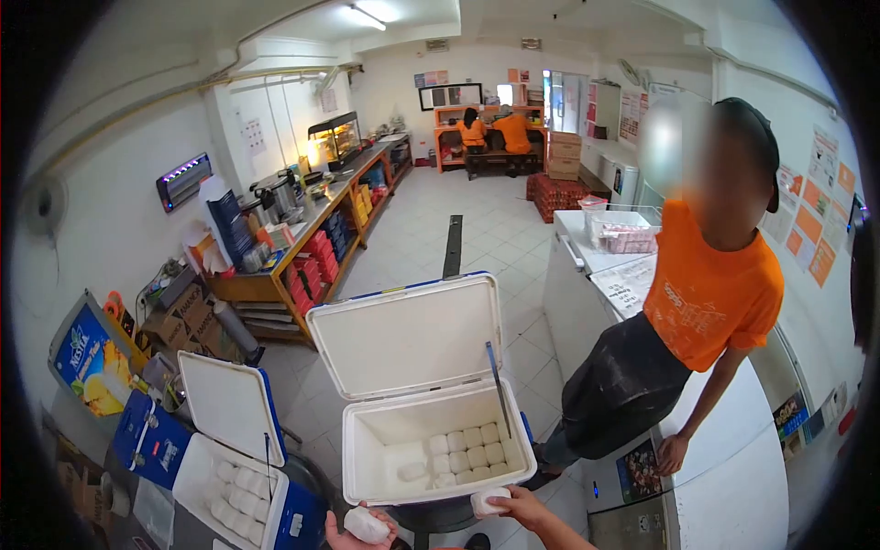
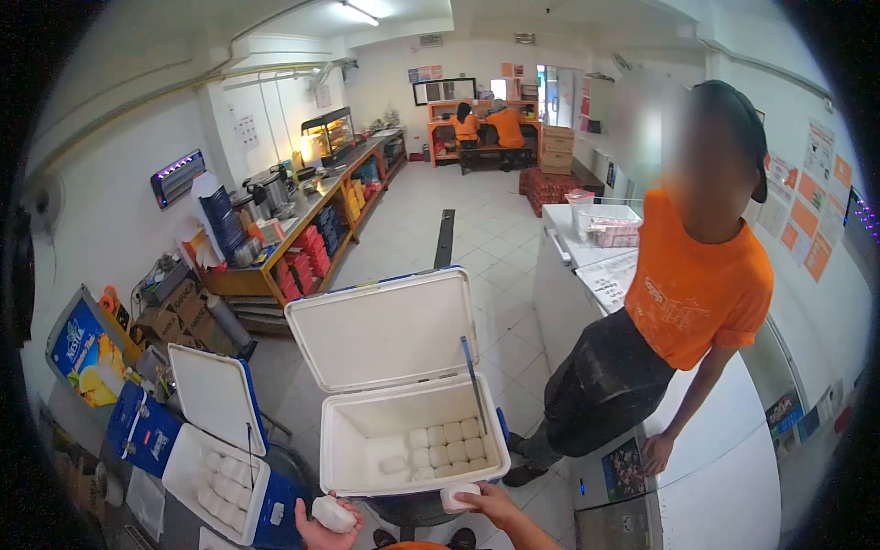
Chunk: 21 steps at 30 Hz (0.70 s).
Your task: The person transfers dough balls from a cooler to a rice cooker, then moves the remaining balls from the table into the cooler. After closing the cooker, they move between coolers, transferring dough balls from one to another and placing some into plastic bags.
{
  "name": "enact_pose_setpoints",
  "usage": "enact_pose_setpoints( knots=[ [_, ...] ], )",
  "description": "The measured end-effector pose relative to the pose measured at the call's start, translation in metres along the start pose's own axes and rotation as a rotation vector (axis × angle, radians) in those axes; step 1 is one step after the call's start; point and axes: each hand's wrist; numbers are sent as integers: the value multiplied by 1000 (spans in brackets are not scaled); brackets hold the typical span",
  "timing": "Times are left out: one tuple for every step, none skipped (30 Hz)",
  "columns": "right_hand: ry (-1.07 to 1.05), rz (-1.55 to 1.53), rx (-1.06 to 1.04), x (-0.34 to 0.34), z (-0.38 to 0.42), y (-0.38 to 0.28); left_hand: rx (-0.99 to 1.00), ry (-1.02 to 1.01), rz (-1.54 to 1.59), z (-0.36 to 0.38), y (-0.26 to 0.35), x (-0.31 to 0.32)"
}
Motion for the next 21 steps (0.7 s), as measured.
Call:
enact_pose_setpoints(
  knots=[
    [-4, 4, 2, 5, -5, -1, 6, 0, 3, 2, 9, -9],
    [-35, 39, -9, 11, -11, -1, 40, 23, -27, 5, 19, -20],
    [-64, 72, -20, 18, -16, -1, 73, 46, -58, 6, 30, -31],
    [-64, 76, -21, 28, -20, -3, 73, 44, -55, 7, 39, -32],
    [-28, 102, -51, 39, -24, -5, 53, -33, -51, 9, 47, -34],
    [7, 139, -71, 48, -25, -8, 38, -103, -34, 14, 52, -40],
    [-1, 176, -35, 55, -27, -11, 77, -91, -84, 6, 63, -53],
    [2, 189, -96, 65, -32, -13, 140, -52, -114, -1, 74, -69],
    [-20, 220, -143, 79, -34, -12, 144, 3, -31, 2, 81, -64],
    [-92, 311, -56, 93, -32, -12, 156, 3, -4, 8, 90, -58],
    [-91, 207, -102, 110, -34, -14, 177, 15, 1, 13, 104, -48],
    [-89, 96, -137, 131, -38, -14, 198, -167, 47, 21, 122, -49],
    [-160, 176, -48, 156, -39, -14, 205, -212, 63, 27, 142, -55],
    [-180, 129, -101, 183, -40, -14, 193, -264, 62, 34, 170, -63],
    [-178, 65, -165, 208, -42, -8, 206, -274, 104, 42, 197, -71],
    [-199, 102, -120, 231, -49, 3, 202, -300, 134, 49, 226, -81],
    [-211, 129, -114, 252, -59, 13, 222, -287, 161, 54, 259, -92],
    [-217, 150, -116, 272, -66, 20, 329, -158, 42, 59, 291, -101],
    [-195, 174, -65, 296, -71, 26, 424, -30, -83, 63, 324, -109],
    [-200, 181, -51, 318, -72, 27, 539, 154, -377, 73, 354, -104],
    [-262, 249, -23, 339, -76, 32, 631, 335, -668, 76, 388, -107]
  ],
)
Point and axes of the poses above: each hand's wrist, its own z-axis away from the middle knuckle, its own x-axis out of the palm, y = z × x, and after that the axes turned 3 degrees about z, right-handed
